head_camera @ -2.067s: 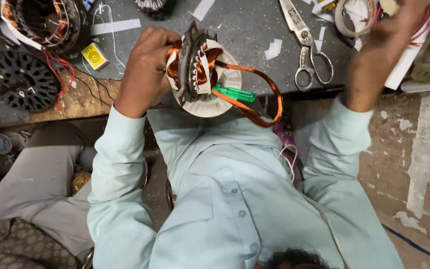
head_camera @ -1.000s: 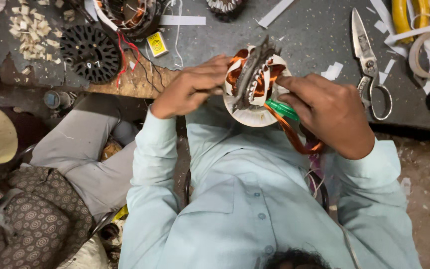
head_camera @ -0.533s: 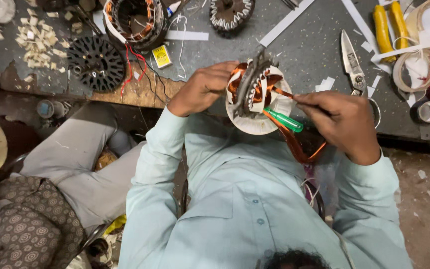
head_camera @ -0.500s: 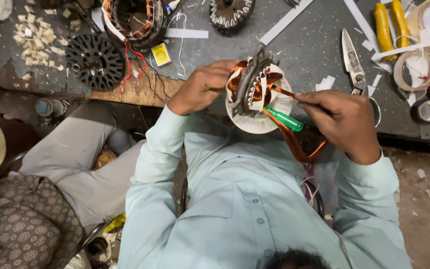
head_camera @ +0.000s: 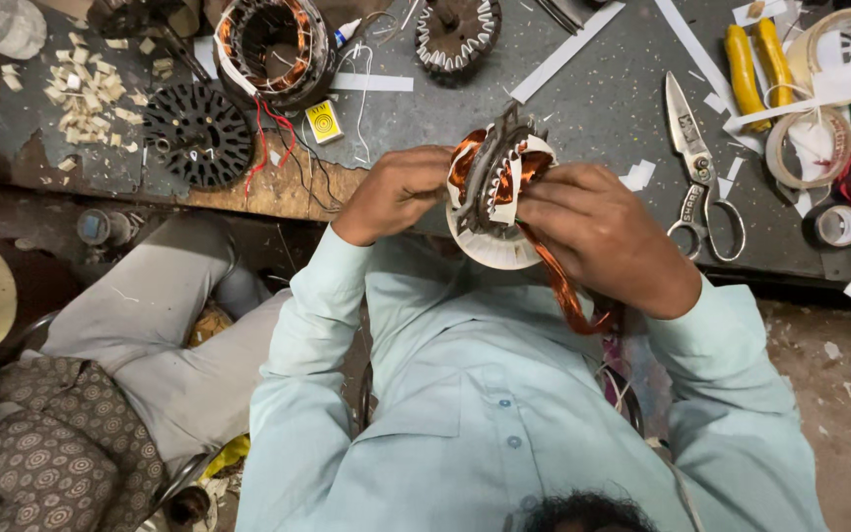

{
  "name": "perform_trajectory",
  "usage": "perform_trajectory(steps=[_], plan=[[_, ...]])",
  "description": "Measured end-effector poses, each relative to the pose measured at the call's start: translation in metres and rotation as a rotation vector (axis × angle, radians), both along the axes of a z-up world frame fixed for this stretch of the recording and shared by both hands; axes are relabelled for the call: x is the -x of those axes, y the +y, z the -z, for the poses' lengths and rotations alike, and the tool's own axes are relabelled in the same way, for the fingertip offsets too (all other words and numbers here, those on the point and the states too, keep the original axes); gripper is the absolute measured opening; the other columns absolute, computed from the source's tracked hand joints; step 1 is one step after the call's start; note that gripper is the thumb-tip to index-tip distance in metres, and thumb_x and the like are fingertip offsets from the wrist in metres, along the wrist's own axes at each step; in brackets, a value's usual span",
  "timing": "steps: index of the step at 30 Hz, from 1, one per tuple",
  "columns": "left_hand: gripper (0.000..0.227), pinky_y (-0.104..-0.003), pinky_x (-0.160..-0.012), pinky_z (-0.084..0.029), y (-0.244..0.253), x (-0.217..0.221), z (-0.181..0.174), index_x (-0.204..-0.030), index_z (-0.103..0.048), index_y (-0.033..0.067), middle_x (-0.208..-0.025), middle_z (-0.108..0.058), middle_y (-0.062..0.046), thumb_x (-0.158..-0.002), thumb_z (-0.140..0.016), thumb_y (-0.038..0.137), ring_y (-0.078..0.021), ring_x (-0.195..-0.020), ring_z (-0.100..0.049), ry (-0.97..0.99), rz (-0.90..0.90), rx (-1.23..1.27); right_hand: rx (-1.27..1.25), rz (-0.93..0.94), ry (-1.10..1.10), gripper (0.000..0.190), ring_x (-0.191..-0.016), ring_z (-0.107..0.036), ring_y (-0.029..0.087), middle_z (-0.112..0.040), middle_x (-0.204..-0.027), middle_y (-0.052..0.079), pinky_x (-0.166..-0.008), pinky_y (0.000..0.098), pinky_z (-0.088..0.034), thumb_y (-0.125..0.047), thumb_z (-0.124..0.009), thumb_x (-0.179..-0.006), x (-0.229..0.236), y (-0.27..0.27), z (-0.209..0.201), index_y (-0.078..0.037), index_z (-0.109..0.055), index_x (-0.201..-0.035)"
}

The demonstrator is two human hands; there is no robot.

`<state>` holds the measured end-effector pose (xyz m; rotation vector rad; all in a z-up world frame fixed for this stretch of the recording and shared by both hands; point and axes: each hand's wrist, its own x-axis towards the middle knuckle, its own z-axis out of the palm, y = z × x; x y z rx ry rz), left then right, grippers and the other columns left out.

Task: The person winds copper wire around a motor stator core, using a green-handled tool to guide and press the wire into place. They repeatedly wrap, adjust, and secure the wire, occasionally using white tape to hold sections in place.

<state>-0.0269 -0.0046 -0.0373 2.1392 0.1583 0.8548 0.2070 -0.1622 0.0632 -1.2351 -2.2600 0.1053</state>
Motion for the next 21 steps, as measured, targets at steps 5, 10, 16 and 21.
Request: perform_trajectory(steps=[5, 10, 16, 21], plan=[[0.023, -0.042, -0.099, -0.057, -0.006, -0.011, -0.015, -0.102, -0.071, 0.0008, -0.107, -0.071, -0.011, -0.081, -0.080, -0.001, -0.0332, -0.105, -0.069, -0.083, -0.044, -0.202, 0.001, 0.091, 0.058, 0.026, -0.104, -0.067, 0.034, -0.073, -0.102, 0.012, -0.094, 0.0433, -0.053, 0.001, -0.078, -0.077, -0.009, -0.008, 0.017, -0.004, -0.072, -0.101], [0.026, -0.043, -0.096, -0.057, -0.011, -0.008, -0.035, -0.101, -0.070, 0.0032, -0.112, -0.072, -0.010, -0.076, -0.079, 0.002, -0.0312, -0.104, -0.071, -0.051, -0.046, -0.420, -0.017, 0.145, 0.110, 0.020, -0.100, -0.068, 0.034, -0.069, -0.090, 0.011, -0.091, 0.0435, -0.054, 0.010, -0.073, -0.073, -0.011, -0.009, 0.027, -0.002, -0.069, -0.089], [0.025, -0.039, -0.088, -0.059, -0.012, -0.010, -0.033, -0.102, -0.069, 0.0031, -0.109, -0.072, -0.010, -0.079, -0.078, 0.003, -0.0293, -0.099, -0.072, -0.062, -0.058, -0.456, -0.104, 0.139, 0.138, 0.022, -0.100, -0.068, 0.034, -0.070, -0.091, 0.011, -0.091, 0.0431, -0.054, 0.011, -0.071, -0.074, -0.007, -0.009, 0.029, -0.002, -0.072, -0.092], [0.014, -0.037, -0.074, -0.057, -0.013, -0.021, -0.020, -0.091, -0.066, 0.0049, -0.095, -0.072, -0.007, -0.084, -0.077, -0.001, -0.0270, -0.088, -0.072, -0.072, -0.138, -0.355, -0.154, 0.144, 0.113, 0.021, -0.095, -0.066, 0.033, -0.067, -0.083, 0.009, -0.086, 0.0445, -0.052, 0.008, -0.073, -0.069, 0.000, -0.004, 0.022, -0.002, -0.072, -0.087]])
